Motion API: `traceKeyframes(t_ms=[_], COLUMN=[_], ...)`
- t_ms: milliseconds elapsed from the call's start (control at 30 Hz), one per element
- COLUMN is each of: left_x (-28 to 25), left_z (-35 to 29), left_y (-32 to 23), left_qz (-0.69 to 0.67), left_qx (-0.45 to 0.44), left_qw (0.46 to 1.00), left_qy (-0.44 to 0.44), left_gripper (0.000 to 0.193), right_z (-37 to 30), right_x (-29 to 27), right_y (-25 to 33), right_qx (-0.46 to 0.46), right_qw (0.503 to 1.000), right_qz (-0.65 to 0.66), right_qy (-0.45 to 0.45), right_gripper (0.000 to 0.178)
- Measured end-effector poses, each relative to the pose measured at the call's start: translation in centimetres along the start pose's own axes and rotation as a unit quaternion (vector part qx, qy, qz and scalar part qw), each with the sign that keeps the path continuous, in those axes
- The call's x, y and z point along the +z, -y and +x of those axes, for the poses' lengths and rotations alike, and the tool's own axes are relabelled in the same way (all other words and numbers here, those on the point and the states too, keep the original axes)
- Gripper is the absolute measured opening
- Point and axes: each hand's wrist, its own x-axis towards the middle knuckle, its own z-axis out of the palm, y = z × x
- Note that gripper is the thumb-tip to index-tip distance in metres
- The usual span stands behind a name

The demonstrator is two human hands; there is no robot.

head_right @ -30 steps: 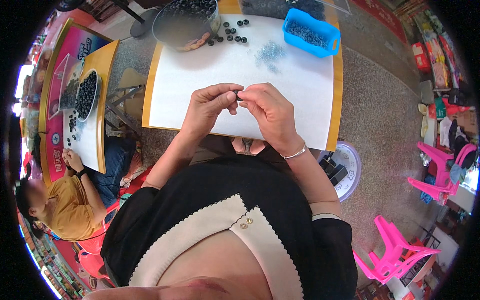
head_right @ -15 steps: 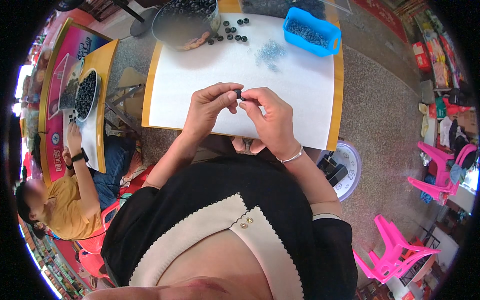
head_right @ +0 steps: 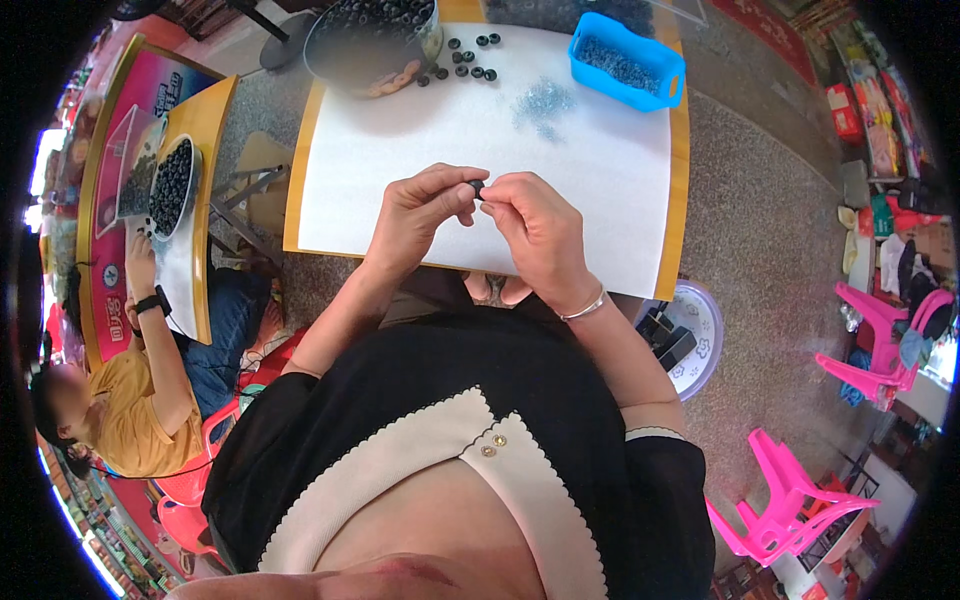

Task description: The recorder is assembling small black circular parts by inserting one into another and placing them on a white board.

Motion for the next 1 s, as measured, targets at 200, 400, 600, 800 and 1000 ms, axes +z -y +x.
traceKeyframes(t_ms=[200,400,600,800,1000], left_x=[0.6,0.0,-1.0,-1.8,-1.4], left_z=[-0.3,0.1,0.6,1.2,0.8], left_y=[0.2,0.7,0.9,0.2,1.8], left_qz=[0.066,0.056,-0.061,-0.085,-0.161], left_qx=[0.052,0.052,-0.006,-0.036,-0.052], left_qw=[0.996,0.997,0.996,0.988,0.979], left_qy=[-0.025,0.008,0.071,0.123,0.110], left_gripper=[0.021,0.021,0.056,0.081,0.080], right_z=[0.0,0.1,1.1,0.9,0.4], right_x=[-0.1,-0.2,-1.6,-1.5,-0.7], right_y=[-0.8,-1.3,-0.8,-1.1,-1.7], right_qx=[0.013,0.022,0.060,0.007,-0.101], right_qw=[1.000,0.998,0.990,0.987,0.987], right_qz=[0.014,0.047,0.040,0.020,-0.046], right_qy=[0.020,0.039,0.120,0.162,0.118], right_gripper=[0.011,0.009,0.023,0.034,0.029])
